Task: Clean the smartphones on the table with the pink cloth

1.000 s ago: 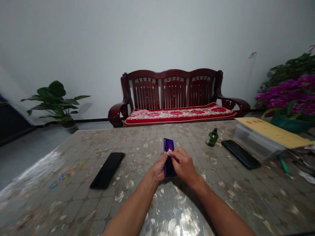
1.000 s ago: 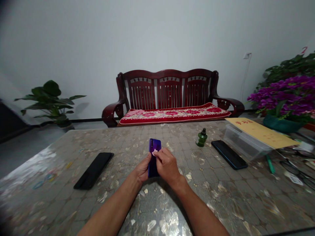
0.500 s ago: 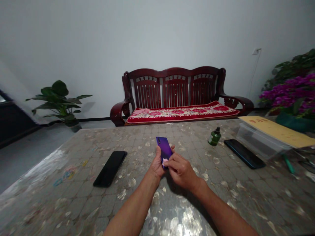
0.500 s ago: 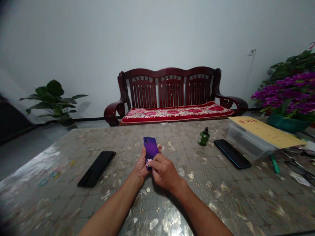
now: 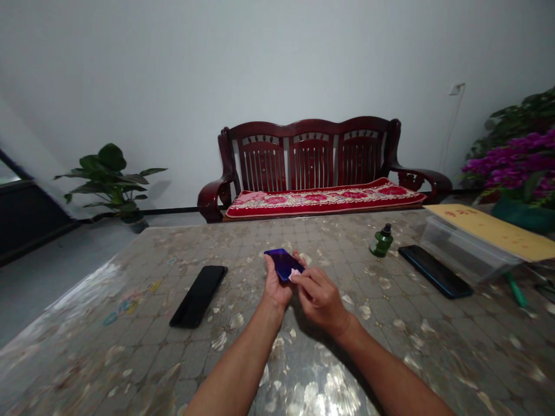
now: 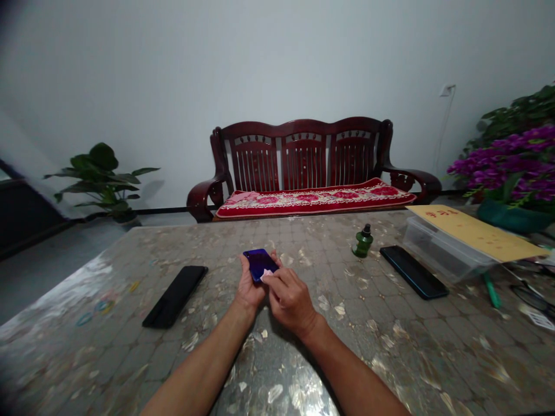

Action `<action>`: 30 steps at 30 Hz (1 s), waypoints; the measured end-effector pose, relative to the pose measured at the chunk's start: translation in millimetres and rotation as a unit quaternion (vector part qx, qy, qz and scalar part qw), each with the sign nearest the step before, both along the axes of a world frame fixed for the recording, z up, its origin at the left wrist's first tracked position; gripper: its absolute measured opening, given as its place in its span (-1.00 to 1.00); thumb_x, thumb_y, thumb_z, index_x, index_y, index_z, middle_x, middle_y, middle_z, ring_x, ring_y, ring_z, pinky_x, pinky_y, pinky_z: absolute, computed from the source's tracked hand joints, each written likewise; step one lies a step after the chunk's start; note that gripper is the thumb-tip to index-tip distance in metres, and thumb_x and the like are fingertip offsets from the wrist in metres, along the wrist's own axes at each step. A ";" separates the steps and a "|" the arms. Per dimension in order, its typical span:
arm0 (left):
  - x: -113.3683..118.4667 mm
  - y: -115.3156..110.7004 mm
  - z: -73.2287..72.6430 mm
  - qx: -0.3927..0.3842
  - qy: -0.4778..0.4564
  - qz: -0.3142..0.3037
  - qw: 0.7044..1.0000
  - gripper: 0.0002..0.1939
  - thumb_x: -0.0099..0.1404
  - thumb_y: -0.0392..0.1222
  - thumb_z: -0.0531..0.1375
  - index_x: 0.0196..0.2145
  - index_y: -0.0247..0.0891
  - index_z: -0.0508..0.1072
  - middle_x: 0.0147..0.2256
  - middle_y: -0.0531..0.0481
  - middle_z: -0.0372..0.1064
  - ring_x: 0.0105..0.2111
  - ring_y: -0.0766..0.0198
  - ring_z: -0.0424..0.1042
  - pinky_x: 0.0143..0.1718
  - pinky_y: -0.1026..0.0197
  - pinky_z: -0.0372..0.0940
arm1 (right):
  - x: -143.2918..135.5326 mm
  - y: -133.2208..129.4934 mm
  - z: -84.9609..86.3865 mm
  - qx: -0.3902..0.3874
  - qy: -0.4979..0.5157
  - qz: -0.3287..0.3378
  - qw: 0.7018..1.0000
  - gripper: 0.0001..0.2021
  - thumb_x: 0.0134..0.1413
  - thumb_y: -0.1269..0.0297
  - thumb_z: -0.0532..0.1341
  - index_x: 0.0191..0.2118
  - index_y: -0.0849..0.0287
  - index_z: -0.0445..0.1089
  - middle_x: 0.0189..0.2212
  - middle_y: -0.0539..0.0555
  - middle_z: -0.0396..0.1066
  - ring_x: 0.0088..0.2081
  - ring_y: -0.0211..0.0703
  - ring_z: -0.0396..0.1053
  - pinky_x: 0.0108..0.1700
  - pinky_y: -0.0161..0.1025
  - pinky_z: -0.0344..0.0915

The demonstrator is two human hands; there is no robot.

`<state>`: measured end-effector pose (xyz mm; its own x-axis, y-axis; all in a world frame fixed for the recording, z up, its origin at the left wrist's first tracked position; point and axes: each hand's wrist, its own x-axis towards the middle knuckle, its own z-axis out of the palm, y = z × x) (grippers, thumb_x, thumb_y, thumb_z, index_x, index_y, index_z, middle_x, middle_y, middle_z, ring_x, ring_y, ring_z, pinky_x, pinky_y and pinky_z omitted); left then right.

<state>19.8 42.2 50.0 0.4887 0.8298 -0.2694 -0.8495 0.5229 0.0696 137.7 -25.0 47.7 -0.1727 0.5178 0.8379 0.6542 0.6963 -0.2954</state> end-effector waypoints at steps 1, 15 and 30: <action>0.0 -0.2 0.7 0.008 0.005 0.007 1.000 -0.30 0.41 0.36 -0.03 -0.04 -0.38 0.49 -0.30 -0.19 0.50 -0.31 0.18 0.53 -0.22 0.17 0.47 | 2.7 1.3 -0.6 0.002 0.000 -0.007 1.000 -0.65 0.17 0.58 0.10 -0.04 0.09 0.47 -0.33 0.08 0.42 -0.23 -0.11 0.40 -0.16 -0.19 0.42; 0.6 0.5 -1.9 0.022 0.037 0.027 0.999 -0.26 0.36 0.41 -0.03 -0.03 -0.35 0.50 -0.31 -0.18 0.48 -0.24 0.14 0.50 -0.17 0.16 0.45 | 7.9 7.6 -7.3 0.020 -0.016 -0.019 0.999 -0.62 0.19 0.58 0.10 0.04 0.10 0.44 -0.27 0.11 0.45 -0.21 -0.09 0.39 -0.15 -0.16 0.42; -1.3 4.1 0.9 0.006 0.096 0.024 0.995 -0.34 0.39 0.35 0.01 -0.15 -0.37 0.52 -0.39 -0.13 0.47 -0.38 0.19 0.51 -0.28 0.16 0.47 | 17.2 13.2 -10.4 -0.016 0.027 -0.034 0.999 -0.66 0.17 0.55 0.11 -0.07 0.08 0.52 -0.33 0.10 0.46 -0.24 -0.11 0.41 -0.17 -0.18 0.41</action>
